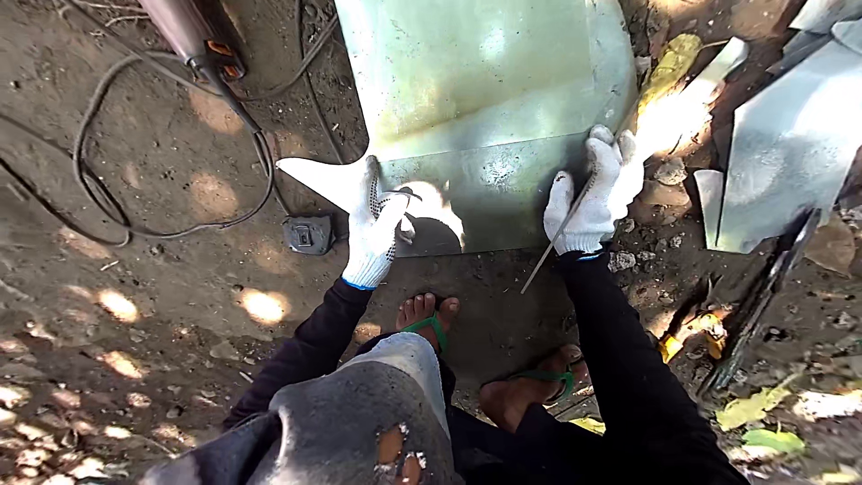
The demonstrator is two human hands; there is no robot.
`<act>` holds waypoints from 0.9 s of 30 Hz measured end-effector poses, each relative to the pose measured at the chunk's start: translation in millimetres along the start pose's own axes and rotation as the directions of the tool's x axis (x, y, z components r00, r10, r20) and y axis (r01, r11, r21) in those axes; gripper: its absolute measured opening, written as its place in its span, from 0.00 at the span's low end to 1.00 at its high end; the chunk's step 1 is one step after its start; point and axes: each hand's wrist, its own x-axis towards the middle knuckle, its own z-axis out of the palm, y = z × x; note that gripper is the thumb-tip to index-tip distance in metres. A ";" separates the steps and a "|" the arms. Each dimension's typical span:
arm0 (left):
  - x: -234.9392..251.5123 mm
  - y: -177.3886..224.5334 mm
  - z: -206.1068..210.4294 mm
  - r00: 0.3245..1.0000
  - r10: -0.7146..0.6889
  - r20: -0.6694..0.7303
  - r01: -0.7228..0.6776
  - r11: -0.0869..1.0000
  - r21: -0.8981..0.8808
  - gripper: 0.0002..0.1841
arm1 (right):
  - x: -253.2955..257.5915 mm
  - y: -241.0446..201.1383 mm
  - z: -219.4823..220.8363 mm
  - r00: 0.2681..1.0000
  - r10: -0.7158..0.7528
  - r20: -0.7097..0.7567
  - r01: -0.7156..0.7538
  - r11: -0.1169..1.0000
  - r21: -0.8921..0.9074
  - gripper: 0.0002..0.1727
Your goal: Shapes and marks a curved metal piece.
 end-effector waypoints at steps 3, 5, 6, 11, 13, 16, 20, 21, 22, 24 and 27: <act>0.4 2.2 0.3 0.999 0.014 -0.034 -0.013 1.000 0.015 0.37 | 1.2 -6.6 -3.1 0.995 0.044 0.087 -0.040 0.998 -0.047 0.34; 2.3 1.4 -1.1 1.000 0.017 -0.025 -0.017 1.000 -0.016 0.37 | 0.8 -2.4 -1.0 0.997 -0.002 0.075 0.004 0.999 -0.032 0.33; 2.5 1.3 -2.5 1.000 0.019 -0.011 -0.019 1.000 0.000 0.37 | 1.4 -2.8 -1.8 0.998 -0.015 0.066 0.016 1.000 -0.011 0.31; -3.8 13.5 -12.8 1.000 -0.015 0.023 0.006 0.934 0.358 0.36 | -1.4 -5.6 0.3 0.999 -0.015 0.044 0.014 0.999 0.035 0.25; -7.1 16.9 -14.1 0.997 -0.015 0.071 -0.023 0.865 0.501 0.36 | -0.6 -4.2 -0.1 1.000 -0.016 0.007 0.016 0.999 0.030 0.24; -9.4 12.3 -16.3 0.995 0.061 0.082 -0.098 0.800 0.592 0.37 | 0.8 -2.9 1.2 0.999 -0.036 -0.033 0.036 0.999 0.006 0.24; -8.3 12.8 -16.7 0.994 0.080 0.068 -0.105 0.778 0.620 0.36 | 0.4 -1.5 5.7 0.998 -0.057 -0.038 0.057 0.998 -0.015 0.23; -8.8 12.8 -16.9 0.994 0.081 0.069 -0.106 0.779 0.618 0.36 | 0.8 -0.2 6.7 0.998 -0.057 -0.033 0.056 0.998 -0.021 0.23; -9.8 12.5 -16.8 0.994 0.087 0.071 -0.112 0.781 0.614 0.37 | 0.9 0.9 7.0 0.998 -0.055 -0.022 0.054 0.998 -0.028 0.24; -10.2 11.4 -16.2 0.992 0.103 0.078 -0.129 0.785 0.606 0.37 | 1.1 1.4 6.3 0.999 -0.043 -0.008 0.043 0.998 -0.034 0.24; -4.3 7.8 -13.7 0.993 0.114 0.021 -0.103 0.785 0.611 0.36 | 2.4 -3.4 5.6 1.000 -0.021 -0.006 0.020 0.999 -0.034 0.25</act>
